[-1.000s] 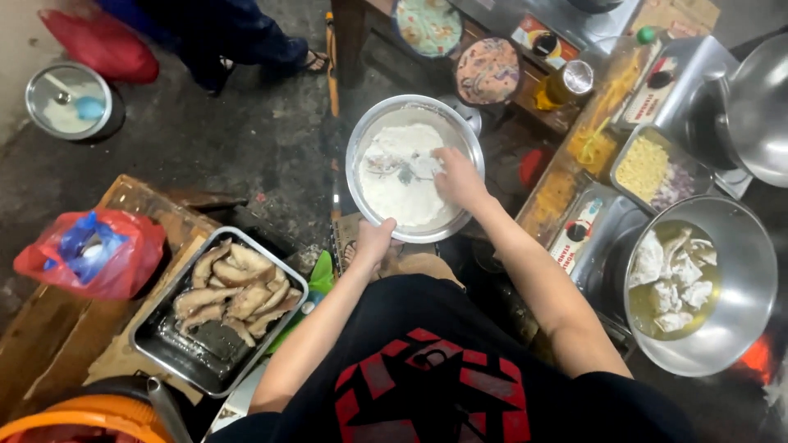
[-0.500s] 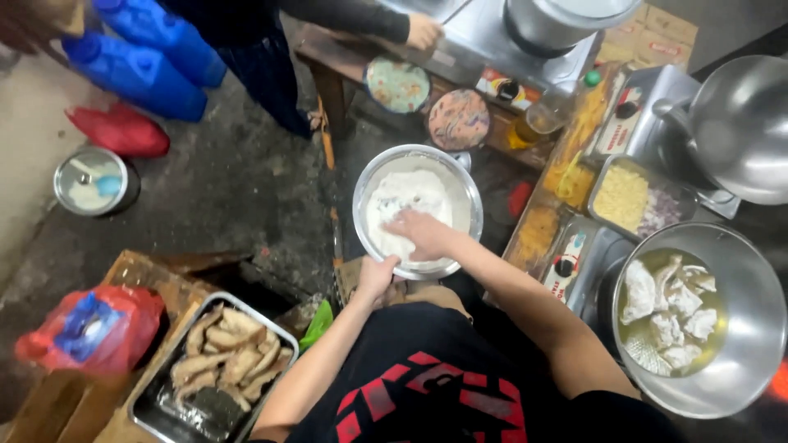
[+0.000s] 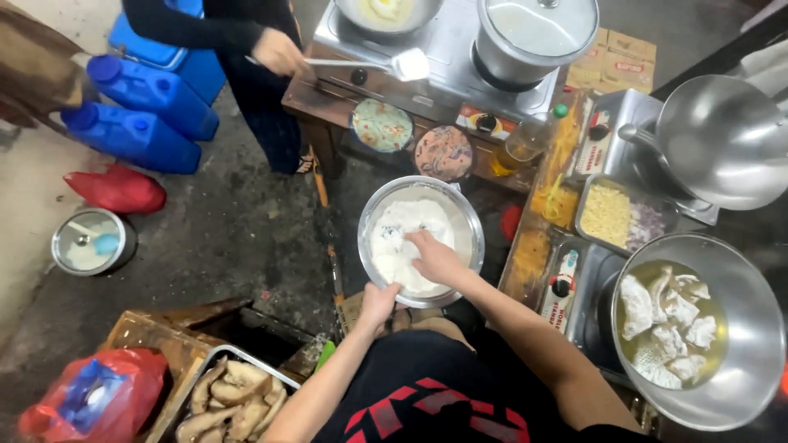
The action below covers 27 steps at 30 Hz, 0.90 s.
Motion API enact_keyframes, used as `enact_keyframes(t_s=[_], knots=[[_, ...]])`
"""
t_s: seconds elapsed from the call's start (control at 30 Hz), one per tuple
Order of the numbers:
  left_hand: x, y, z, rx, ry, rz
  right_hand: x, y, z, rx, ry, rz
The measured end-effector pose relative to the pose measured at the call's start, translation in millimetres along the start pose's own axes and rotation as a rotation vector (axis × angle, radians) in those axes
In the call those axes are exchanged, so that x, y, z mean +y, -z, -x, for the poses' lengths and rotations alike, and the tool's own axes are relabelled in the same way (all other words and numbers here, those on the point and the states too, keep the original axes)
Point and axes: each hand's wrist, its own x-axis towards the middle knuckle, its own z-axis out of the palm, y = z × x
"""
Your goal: Breading pieces of meat in a bowl of flour and placing them into a frying pan with hot oil.
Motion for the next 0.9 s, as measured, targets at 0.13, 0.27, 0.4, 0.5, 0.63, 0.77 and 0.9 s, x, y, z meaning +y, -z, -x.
enact_keyframes(t_s=[0.13,0.27,0.4,0.5,0.63,0.77,0.9], knots=[[-1,9,-8,-0.068,0.027,0.198,0,-20,-8,0.087,-0.02,-0.038],[15,20,12,-0.082,0.012,0.124,-41,-9,9,0.155,-0.02,-0.066],[-4,17,-15,-0.136,0.017,0.123,-21,-27,7,0.111,-0.04,0.105],[-1,23,-9,-0.128,0.022,0.192,-26,-21,14,0.112,-0.057,0.222],[-4,28,-13,-0.102,0.058,0.323,-40,1,19,0.234,0.017,-0.038],[22,39,-15,-0.058,0.054,0.446,9,22,-27,0.568,0.011,-0.352],[92,62,35,-0.007,0.077,0.48,69,95,-88,0.782,-0.101,-0.496]])
